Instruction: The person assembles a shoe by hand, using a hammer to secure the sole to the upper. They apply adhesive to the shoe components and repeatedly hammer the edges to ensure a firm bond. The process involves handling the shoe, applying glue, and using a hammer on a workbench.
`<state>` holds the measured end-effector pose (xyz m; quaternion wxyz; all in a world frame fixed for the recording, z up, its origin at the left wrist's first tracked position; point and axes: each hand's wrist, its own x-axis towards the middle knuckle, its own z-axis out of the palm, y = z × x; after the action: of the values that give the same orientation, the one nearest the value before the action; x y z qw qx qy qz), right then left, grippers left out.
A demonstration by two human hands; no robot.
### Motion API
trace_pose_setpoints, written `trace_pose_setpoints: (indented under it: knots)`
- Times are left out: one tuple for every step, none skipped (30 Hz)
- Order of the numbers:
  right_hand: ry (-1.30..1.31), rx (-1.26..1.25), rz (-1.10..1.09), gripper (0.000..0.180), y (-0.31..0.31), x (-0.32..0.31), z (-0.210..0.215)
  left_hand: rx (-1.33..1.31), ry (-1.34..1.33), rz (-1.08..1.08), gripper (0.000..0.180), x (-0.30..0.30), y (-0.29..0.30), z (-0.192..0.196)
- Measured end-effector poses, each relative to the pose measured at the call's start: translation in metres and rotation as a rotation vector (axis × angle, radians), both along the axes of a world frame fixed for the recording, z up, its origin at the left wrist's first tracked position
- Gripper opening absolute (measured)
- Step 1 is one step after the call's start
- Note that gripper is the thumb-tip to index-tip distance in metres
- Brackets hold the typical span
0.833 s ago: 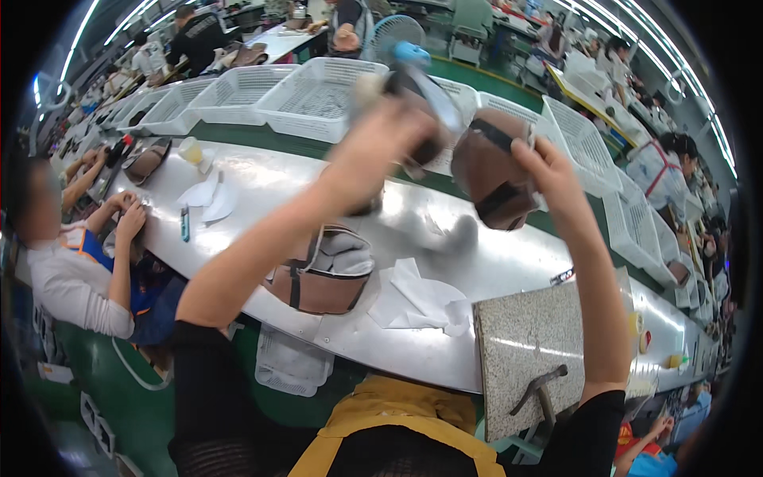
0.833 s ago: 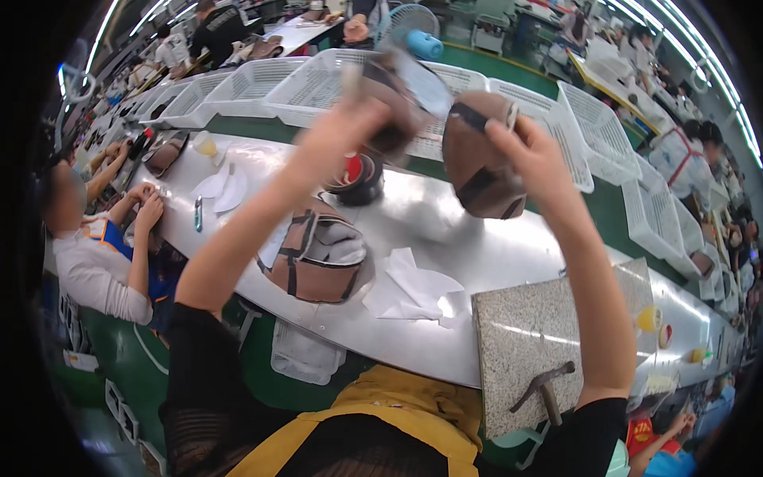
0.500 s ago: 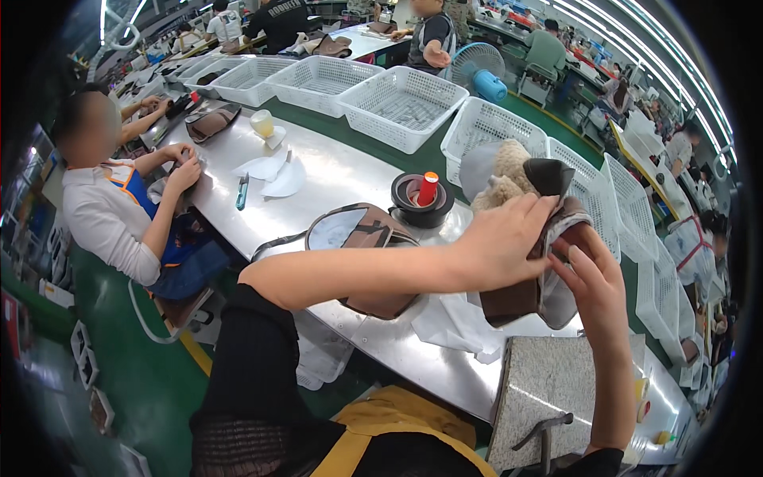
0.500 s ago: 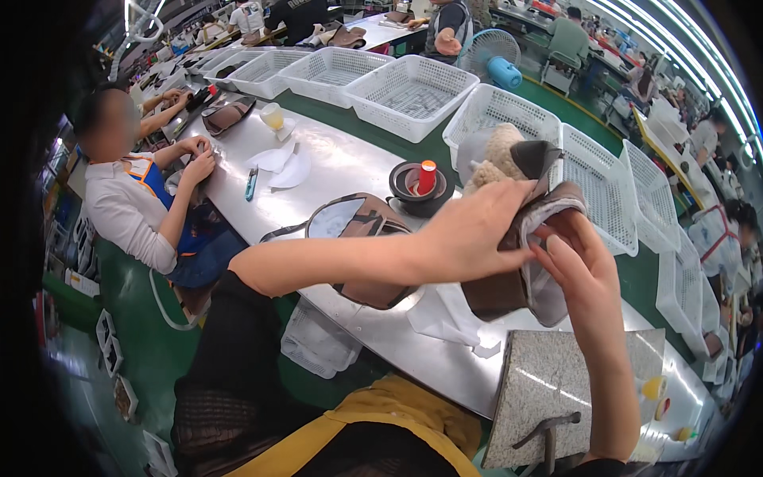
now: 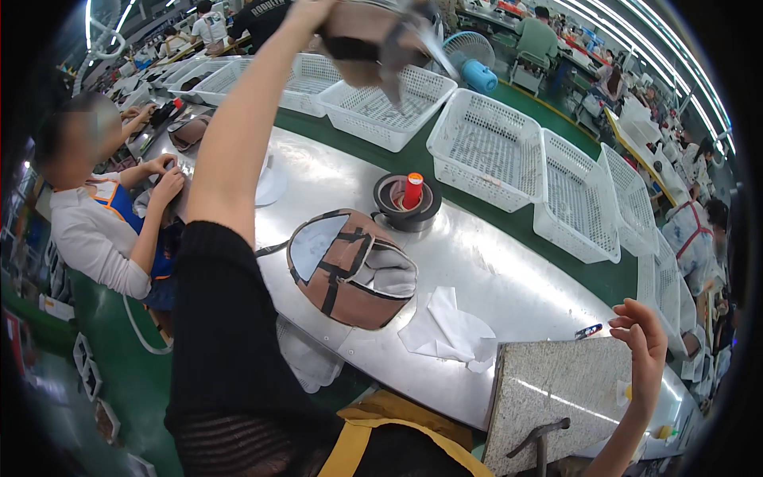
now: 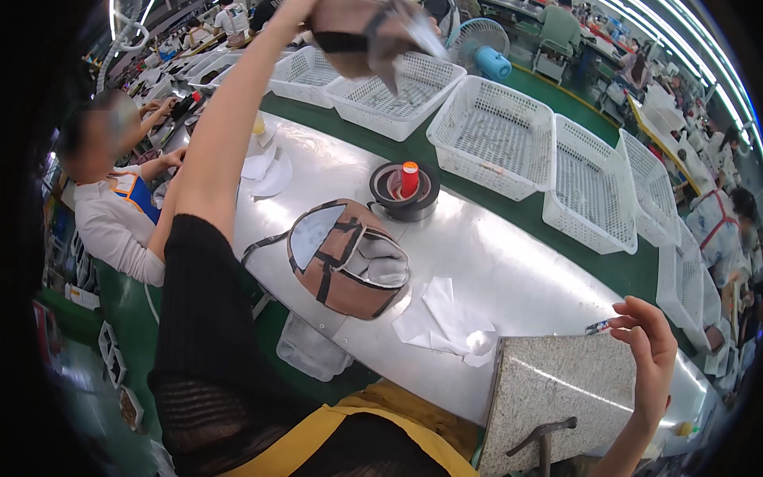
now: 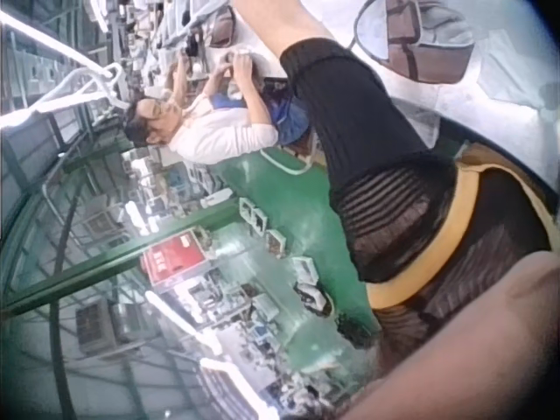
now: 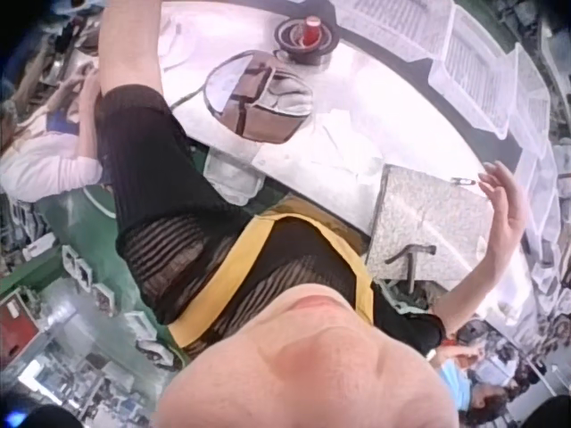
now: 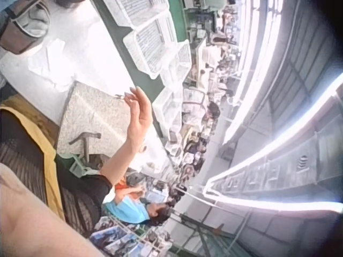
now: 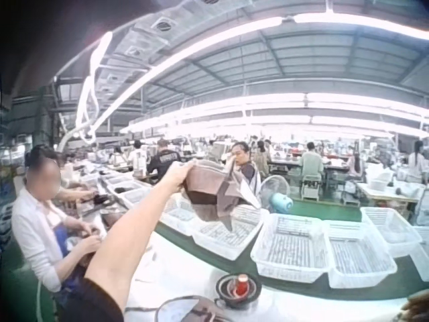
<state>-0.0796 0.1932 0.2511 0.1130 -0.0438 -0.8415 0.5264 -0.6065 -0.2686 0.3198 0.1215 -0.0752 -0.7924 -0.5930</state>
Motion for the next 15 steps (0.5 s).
trace_pose_setpoints:
  knots:
    - [0.002,-0.008,-0.034,0.032,0.004,0.005,-0.004,-0.067,0.108,0.275,0.061,0.002,-0.005,-0.01]
    - [0.003,0.007,-0.051,0.032,0.005,0.012,-0.005,-0.134,0.222,0.554,0.08,0.007,-0.01,-0.018]
    - [0.01,0.01,-0.046,0.032,0.005,0.016,-0.009,-0.223,0.302,0.581,0.084,-0.003,-0.035,-0.029]
    - [0.018,0.006,-0.036,0.033,0.005,0.018,-0.014,-0.321,0.383,0.611,0.087,-0.013,-0.059,-0.044]
    - [0.042,-0.006,-0.036,0.032,0.003,0.022,-0.018,-0.366,0.318,0.497,0.088,-0.008,-0.06,-0.064]
    - [0.041,-0.005,-0.035,0.032,0.0,0.027,-0.021,-0.403,0.251,0.373,0.09,0.007,-0.052,-0.085]
    - [0.043,-0.007,-0.026,0.032,-0.004,0.031,-0.023,-0.382,0.114,0.235,0.084,0.03,-0.044,-0.097]
    - [0.047,-0.012,-0.011,0.031,-0.008,0.035,-0.026,-0.361,-0.022,0.104,0.078,0.056,-0.038,-0.104]
    - [0.059,-0.07,0.007,0.03,-0.02,0.037,-0.03,-0.37,-0.072,0.013,0.072,0.078,-0.039,-0.107]
    - [0.045,-0.159,0.032,0.031,-0.035,0.038,-0.035,-0.373,-0.13,-0.086,0.067,0.097,-0.037,-0.114]
    - [0.041,-0.266,0.12,0.033,-0.053,0.038,-0.042,-0.374,-0.188,-0.184,0.062,0.118,-0.036,-0.118]
    - [-0.006,-0.388,0.229,0.045,-0.073,0.035,-0.046,-0.413,-0.188,-0.197,0.056,0.148,-0.033,-0.12]
    - [-0.03,-0.491,0.339,0.049,-0.097,0.037,-0.043,-0.425,-0.182,-0.242,0.051,0.17,-0.024,-0.124]
    - [-0.079,-0.67,0.515,0.052,-0.118,0.034,-0.037,-0.457,-0.156,-0.232,0.047,0.2,-0.033,-0.124]
    - [-0.086,-0.847,0.613,0.055,-0.139,0.038,-0.035,-0.465,-0.131,-0.289,0.044,0.219,-0.028,-0.13]
